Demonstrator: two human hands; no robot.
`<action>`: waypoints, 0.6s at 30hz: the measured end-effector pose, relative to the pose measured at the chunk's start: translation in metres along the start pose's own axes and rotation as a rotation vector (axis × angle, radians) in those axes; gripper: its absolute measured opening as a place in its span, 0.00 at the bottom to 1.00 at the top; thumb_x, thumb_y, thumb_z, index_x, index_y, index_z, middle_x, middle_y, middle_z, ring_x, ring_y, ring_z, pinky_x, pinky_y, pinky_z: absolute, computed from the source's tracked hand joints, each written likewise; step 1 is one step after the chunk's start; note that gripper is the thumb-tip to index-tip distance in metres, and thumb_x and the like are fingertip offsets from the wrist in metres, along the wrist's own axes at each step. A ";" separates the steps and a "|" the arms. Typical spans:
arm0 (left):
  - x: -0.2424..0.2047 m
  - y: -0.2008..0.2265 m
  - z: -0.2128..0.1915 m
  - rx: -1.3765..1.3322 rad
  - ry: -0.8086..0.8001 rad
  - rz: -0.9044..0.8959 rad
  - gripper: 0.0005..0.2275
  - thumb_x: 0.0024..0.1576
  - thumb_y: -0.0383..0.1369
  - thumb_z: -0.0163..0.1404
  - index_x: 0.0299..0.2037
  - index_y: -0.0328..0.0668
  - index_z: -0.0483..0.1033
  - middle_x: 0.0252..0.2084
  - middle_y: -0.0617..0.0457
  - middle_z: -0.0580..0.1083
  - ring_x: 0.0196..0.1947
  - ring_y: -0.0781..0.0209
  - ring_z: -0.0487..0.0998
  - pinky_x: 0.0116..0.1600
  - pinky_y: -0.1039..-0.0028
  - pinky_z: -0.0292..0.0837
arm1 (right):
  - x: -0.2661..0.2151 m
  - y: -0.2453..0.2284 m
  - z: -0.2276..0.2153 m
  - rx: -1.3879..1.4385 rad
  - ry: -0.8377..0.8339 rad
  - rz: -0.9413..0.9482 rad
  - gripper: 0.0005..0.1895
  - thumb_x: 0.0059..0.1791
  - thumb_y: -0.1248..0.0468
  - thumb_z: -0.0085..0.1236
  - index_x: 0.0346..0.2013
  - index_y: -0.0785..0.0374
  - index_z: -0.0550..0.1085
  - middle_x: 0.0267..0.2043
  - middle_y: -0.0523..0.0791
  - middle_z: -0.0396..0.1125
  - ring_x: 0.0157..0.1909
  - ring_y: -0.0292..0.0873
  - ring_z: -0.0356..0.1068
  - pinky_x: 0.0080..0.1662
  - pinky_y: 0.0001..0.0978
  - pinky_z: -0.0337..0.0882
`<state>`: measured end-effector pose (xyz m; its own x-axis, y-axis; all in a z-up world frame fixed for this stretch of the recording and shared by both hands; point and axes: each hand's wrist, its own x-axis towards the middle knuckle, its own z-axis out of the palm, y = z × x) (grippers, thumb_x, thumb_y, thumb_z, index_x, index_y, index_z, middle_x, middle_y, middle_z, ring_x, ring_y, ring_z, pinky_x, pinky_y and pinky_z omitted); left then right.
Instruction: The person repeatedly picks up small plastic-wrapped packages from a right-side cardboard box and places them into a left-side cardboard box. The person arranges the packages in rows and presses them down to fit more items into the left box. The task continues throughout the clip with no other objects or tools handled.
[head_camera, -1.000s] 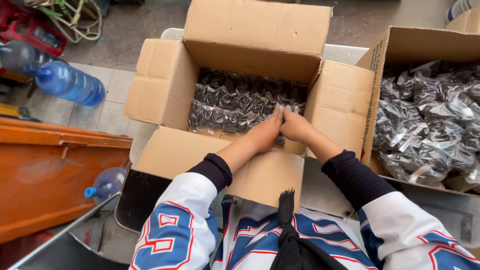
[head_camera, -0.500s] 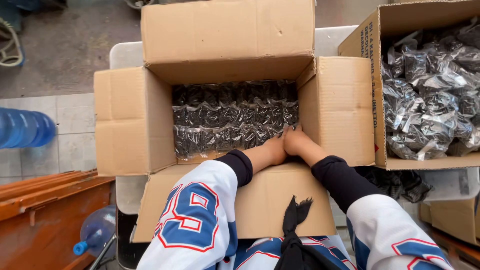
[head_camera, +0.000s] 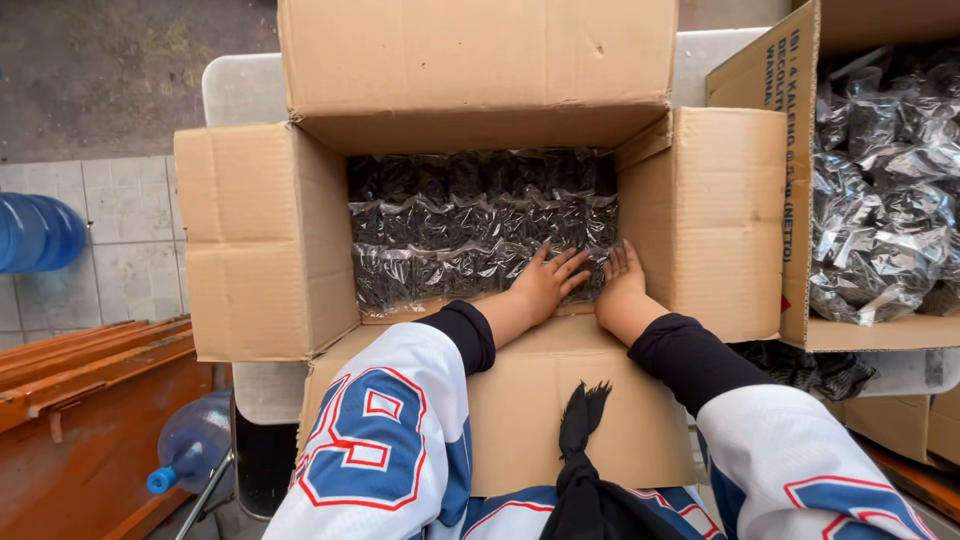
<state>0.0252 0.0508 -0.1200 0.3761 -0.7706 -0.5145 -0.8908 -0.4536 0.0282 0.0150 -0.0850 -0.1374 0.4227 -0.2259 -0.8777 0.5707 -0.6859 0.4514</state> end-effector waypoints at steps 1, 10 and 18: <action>-0.002 0.000 0.002 -0.006 -0.002 -0.001 0.32 0.62 0.49 0.40 0.72 0.52 0.39 0.75 0.46 0.34 0.74 0.50 0.38 0.71 0.43 0.33 | 0.000 -0.003 0.002 -0.005 -0.002 -0.004 0.30 0.57 0.52 0.14 0.71 0.62 0.35 0.76 0.50 0.23 0.76 0.51 0.21 0.67 0.66 0.18; 0.002 0.002 0.004 0.020 0.065 0.015 0.30 0.65 0.49 0.33 0.72 0.48 0.36 0.75 0.51 0.34 0.74 0.54 0.33 0.73 0.47 0.32 | -0.016 0.004 0.002 0.171 0.408 -0.079 0.23 0.50 0.61 0.34 0.54 0.63 0.71 0.60 0.51 0.63 0.65 0.56 0.56 0.66 0.67 0.37; 0.011 -0.003 0.025 0.039 -0.023 0.028 0.32 0.62 0.55 0.31 0.71 0.46 0.42 0.75 0.49 0.34 0.74 0.50 0.28 0.72 0.47 0.33 | 0.024 -0.015 0.016 0.014 1.174 -0.112 0.17 0.38 0.73 0.47 0.37 0.86 0.70 0.27 0.74 0.63 0.23 0.66 0.68 0.19 0.55 0.66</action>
<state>0.0252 0.0550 -0.1468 0.3449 -0.7723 -0.5335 -0.9104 -0.4136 0.0101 0.0048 -0.0913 -0.1676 0.7638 0.6059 -0.2226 0.6409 -0.6708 0.3731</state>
